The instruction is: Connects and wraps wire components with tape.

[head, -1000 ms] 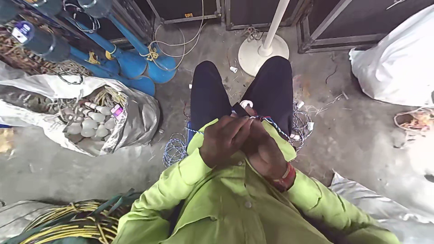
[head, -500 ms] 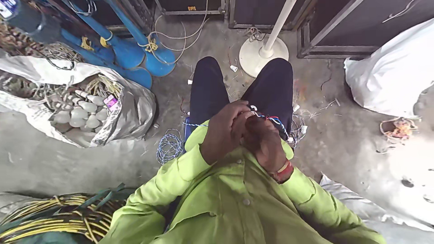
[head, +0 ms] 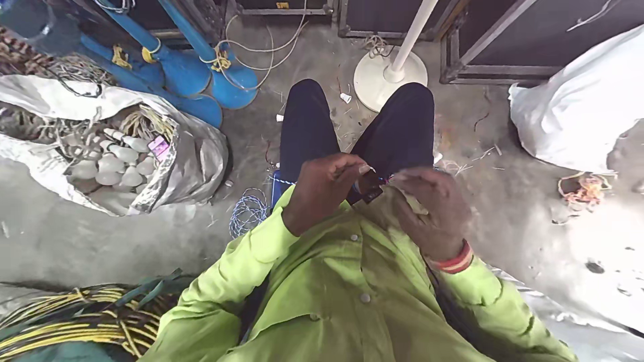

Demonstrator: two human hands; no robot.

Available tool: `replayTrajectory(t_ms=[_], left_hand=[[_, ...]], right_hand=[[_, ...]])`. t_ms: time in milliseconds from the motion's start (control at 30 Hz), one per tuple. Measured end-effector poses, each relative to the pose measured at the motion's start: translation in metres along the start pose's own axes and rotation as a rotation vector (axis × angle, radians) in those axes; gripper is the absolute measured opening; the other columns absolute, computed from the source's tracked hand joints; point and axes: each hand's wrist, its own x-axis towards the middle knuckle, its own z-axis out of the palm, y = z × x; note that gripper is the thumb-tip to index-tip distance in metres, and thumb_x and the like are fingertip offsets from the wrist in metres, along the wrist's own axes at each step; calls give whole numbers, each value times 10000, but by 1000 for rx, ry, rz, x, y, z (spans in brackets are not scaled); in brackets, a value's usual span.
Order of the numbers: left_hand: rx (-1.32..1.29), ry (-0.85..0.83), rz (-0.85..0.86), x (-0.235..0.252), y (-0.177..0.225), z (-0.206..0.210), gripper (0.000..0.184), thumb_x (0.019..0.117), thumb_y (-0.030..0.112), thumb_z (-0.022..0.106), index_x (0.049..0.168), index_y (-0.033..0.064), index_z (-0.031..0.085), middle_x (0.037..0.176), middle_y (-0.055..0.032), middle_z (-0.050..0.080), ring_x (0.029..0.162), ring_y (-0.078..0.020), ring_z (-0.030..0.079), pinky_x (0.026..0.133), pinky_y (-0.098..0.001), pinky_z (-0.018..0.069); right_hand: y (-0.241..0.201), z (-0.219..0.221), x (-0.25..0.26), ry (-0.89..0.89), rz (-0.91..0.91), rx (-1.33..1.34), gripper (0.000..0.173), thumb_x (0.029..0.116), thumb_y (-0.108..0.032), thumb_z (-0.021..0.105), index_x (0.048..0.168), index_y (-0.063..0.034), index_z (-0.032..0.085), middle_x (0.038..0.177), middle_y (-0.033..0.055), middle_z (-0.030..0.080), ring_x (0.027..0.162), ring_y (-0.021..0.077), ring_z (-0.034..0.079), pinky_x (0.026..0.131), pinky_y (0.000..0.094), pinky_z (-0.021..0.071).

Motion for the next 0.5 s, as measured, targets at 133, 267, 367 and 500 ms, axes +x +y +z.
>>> replayTrajectory(t_ms=[133, 267, 367, 500], left_hand=[[-23, -111, -18, -5, 5, -1, 151, 1022, 156, 635, 1073, 58, 738, 805, -5, 712, 589, -57, 619, 531, -226, 542], [-39, -184, 64, -1, 2, -2, 190, 1040, 130, 582, 1080, 29, 738, 892, -12, 714, 702, -36, 635, 627, -202, 553], [34, -217, 131, -1, -5, -1, 188, 1031, 103, 582, 1072, 14, 743, 935, -35, 730, 811, -48, 677, 754, -230, 588], [102, -290, 220, -5, -9, -4, 131, 957, 100, 688, 1029, 14, 757, 917, -33, 727, 774, -42, 665, 705, -211, 582]], right_hand=[[17, 12, 7, -11, -163, 25, 115, 931, -110, 746, 1044, -125, 759, 1067, 103, 652, 1064, 199, 604, 932, 308, 519], [14, 16, 0, 102, 101, 300, 145, 993, -62, 634, 1022, 3, 761, 1036, 87, 737, 1028, 157, 681, 919, 317, 573], [6, 13, 0, 54, 456, 564, 194, 1053, -125, 554, 1107, -36, 719, 1005, -18, 729, 908, 46, 686, 836, 251, 594], [5, 9, -1, -113, 626, 670, 165, 1057, -146, 548, 1073, -78, 697, 898, -43, 699, 776, 21, 658, 699, 206, 581]])
